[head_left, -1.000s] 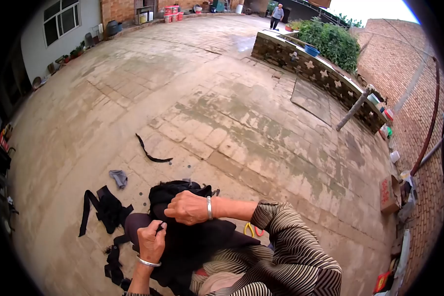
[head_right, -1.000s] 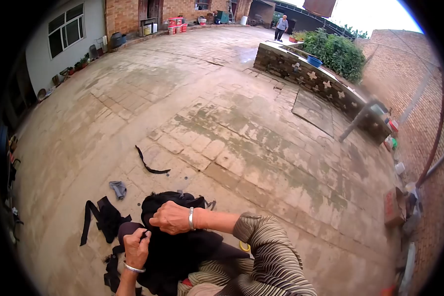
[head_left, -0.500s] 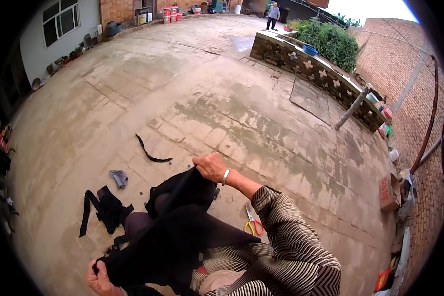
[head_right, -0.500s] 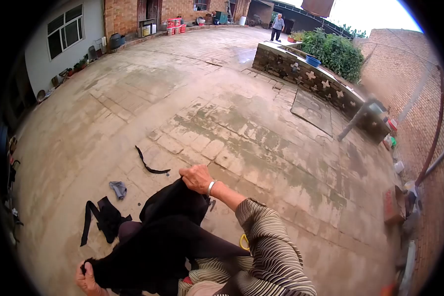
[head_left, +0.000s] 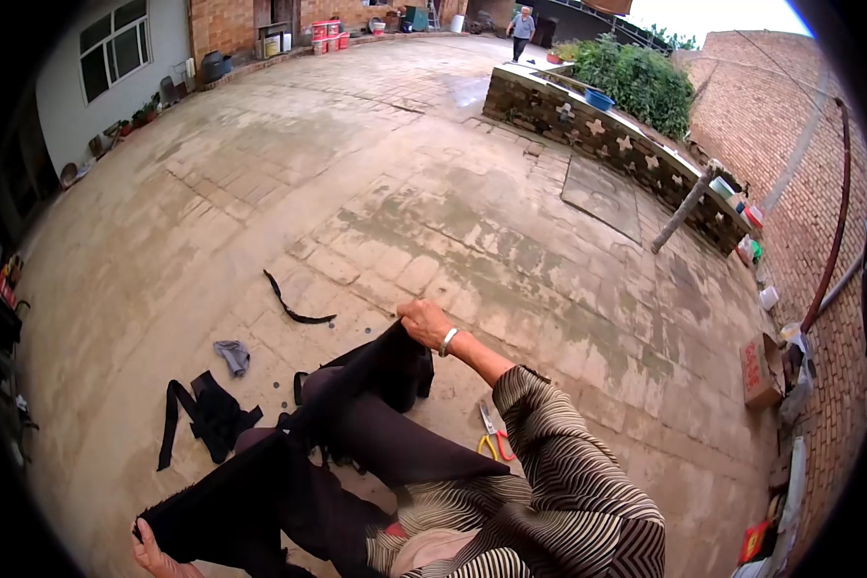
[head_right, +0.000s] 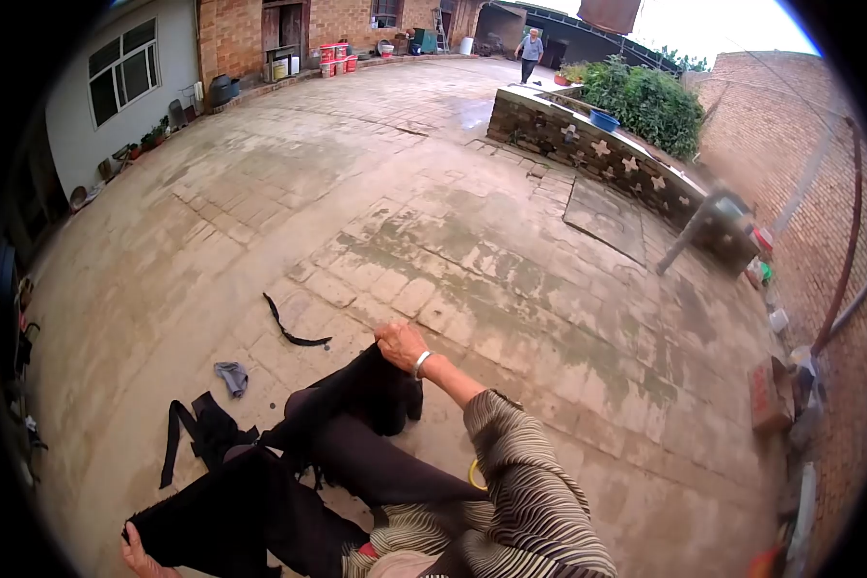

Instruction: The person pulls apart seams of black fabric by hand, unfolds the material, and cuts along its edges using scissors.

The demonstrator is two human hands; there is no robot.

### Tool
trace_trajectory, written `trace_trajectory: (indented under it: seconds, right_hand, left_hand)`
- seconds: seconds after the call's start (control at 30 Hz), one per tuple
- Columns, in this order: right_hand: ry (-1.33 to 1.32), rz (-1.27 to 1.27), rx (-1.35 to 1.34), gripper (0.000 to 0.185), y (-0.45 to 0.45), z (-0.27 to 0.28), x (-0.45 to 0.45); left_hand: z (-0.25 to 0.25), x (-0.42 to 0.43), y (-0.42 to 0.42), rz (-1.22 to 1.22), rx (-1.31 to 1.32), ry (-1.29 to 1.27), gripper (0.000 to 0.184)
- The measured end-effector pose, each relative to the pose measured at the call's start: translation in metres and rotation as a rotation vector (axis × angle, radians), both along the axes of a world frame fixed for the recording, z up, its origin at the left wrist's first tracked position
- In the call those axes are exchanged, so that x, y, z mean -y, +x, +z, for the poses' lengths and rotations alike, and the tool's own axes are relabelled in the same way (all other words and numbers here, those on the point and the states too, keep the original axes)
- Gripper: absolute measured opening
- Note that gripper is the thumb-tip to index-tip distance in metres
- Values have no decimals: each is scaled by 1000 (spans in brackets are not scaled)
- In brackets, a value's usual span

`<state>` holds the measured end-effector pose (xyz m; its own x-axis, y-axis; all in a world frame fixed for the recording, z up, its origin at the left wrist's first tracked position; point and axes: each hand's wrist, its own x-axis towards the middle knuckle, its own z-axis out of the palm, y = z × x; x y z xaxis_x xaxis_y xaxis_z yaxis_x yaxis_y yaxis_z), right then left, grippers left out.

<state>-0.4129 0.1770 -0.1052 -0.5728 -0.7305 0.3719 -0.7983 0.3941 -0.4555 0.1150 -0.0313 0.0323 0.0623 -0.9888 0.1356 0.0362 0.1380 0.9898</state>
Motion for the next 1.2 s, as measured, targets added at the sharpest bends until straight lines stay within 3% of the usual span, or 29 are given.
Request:
trace_trajectory:
  seconds: [0.07,0.47,0.63,0.7,1.2]
  right_hand:
    - [4,137,219,13,-3,-7,-2]
    - [-102,147,447,15,0,-18,-10]
    - [-90,133,438,15,3,-18,-11]
    - [-82,103,429,15,3,-24,-11]
    - [-87,75,452,19,6,-35,-3]
  left_hand:
    - [-14,12,-1,-23,37,25,32]
    - [-38,35,0,-10,120,30,36]
    - [-48,39,2,-5,154,39,37]
    - [-60,47,5,15,281,0,37]
    - [-57,36,-1,-61,234,46,36]
